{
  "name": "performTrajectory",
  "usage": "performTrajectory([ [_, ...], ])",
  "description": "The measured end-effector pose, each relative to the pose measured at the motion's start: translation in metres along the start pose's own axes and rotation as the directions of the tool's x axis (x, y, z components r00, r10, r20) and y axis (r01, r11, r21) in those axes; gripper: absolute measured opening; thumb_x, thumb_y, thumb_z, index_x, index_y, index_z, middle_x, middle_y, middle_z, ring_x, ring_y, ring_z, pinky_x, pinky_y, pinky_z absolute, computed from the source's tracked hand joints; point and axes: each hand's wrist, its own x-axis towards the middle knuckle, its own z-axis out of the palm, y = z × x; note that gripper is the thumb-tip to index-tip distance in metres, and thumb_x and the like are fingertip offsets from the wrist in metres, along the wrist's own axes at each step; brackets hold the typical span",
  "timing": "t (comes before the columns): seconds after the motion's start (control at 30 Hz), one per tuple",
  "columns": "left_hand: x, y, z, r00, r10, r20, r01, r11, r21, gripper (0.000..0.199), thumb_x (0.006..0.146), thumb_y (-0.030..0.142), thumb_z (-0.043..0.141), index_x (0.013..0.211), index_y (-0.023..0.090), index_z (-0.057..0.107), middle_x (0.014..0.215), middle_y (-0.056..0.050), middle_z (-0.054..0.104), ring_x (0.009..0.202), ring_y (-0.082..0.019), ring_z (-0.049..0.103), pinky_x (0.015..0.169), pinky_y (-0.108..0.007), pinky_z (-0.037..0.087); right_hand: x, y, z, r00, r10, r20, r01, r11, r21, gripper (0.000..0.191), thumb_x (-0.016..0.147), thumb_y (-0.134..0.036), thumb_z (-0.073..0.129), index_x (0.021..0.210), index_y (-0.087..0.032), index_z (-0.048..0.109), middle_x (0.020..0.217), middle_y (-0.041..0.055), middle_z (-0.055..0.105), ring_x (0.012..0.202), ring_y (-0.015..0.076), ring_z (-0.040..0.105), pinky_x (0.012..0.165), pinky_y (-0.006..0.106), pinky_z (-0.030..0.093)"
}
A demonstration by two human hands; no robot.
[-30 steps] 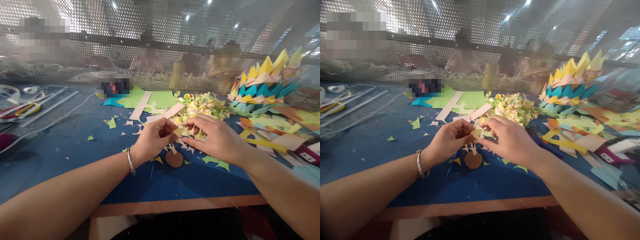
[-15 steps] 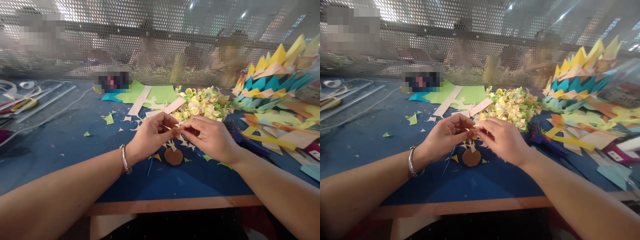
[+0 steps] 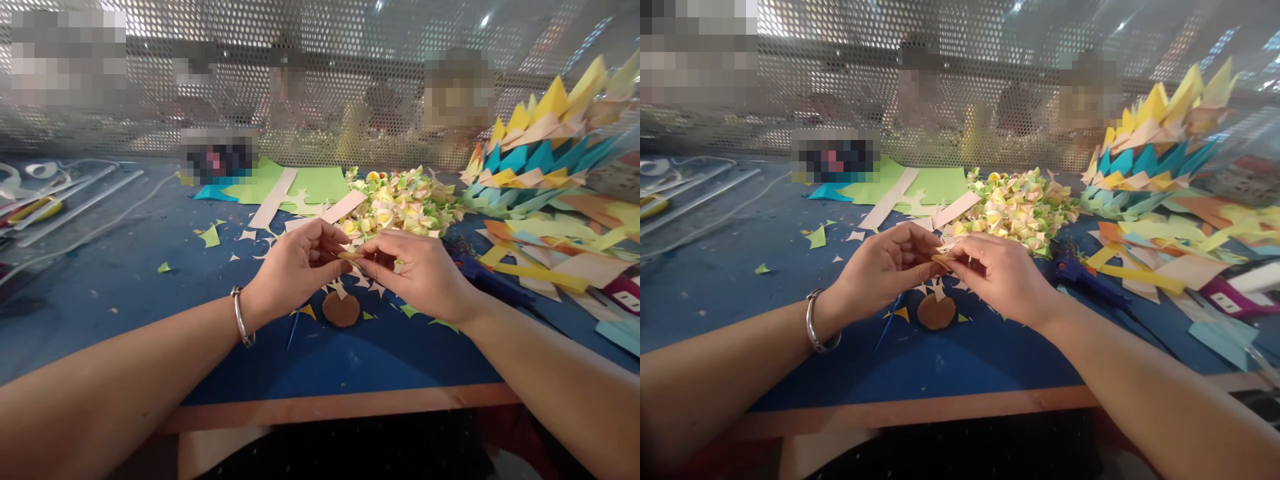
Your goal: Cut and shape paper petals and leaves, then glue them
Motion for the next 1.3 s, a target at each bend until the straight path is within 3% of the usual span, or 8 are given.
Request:
performTrajectory([
  [0.4,0.0009,-0.0001,-0.0026,0.999,0.034,-0.023,-0.030,0.991,0.127,0.020,0.077,0.022,0.073,0.091,0.017,0.059,0.081,-0.002,0.068,0.071,-0.013,0.068,0.062,-0.024,0.056,-0.0023,-0.0011,-0.0020,0.995,0.095,0.038,-0.098,0.992,0.080,0.008,0.090,-0.018,0.063,0.088,-0.015,0.070,0.073,-0.0002,0.062,0.059,0.0081,0.056,0.053,0.019,0.044],
  [0.73,0.0010,0.0020,-0.0021,0.999,0.044,0.027,-0.046,0.997,0.067,0.016,0.082,0.021,0.067,0.093,0.017,0.057,0.081,-0.002,0.067,0.071,-0.013,0.071,0.064,-0.024,0.057,-0.0031,-0.0009,-0.0009,0.995,0.104,-0.002,-0.104,0.991,0.084,0.012,0.092,-0.020,0.061,0.086,-0.015,0.070,0.073,0.0013,0.063,0.063,0.0095,0.055,0.053,0.020,0.042],
  [1.07,-0.0007,0.0012,-0.0008,0.996,0.048,-0.072,-0.041,0.995,0.095,0.027,0.078,0.022,0.071,0.101,0.018,0.057,0.082,-0.002,0.065,0.072,-0.014,0.068,0.067,-0.029,0.058,-0.0034,-0.0037,0.0014,0.991,0.133,-0.012,-0.130,0.984,0.119,0.011,0.090,-0.022,0.063,0.088,-0.015,0.071,0.073,0.0009,0.062,0.061,0.0093,0.055,0.052,0.020,0.044],
  [1.3,-0.0002,0.0020,-0.0010,0.994,0.079,-0.080,-0.068,0.989,0.134,0.030,0.076,0.018,0.071,0.102,0.018,0.056,0.082,-0.001,0.066,0.069,-0.012,0.067,0.064,-0.026,0.057,-0.0027,-0.0042,0.0022,0.990,0.140,-0.014,-0.137,0.983,0.119,0.012,0.090,-0.023,0.063,0.089,-0.014,0.071,0.073,0.0011,0.063,0.061,0.0093,0.056,0.054,0.020,0.045],
])
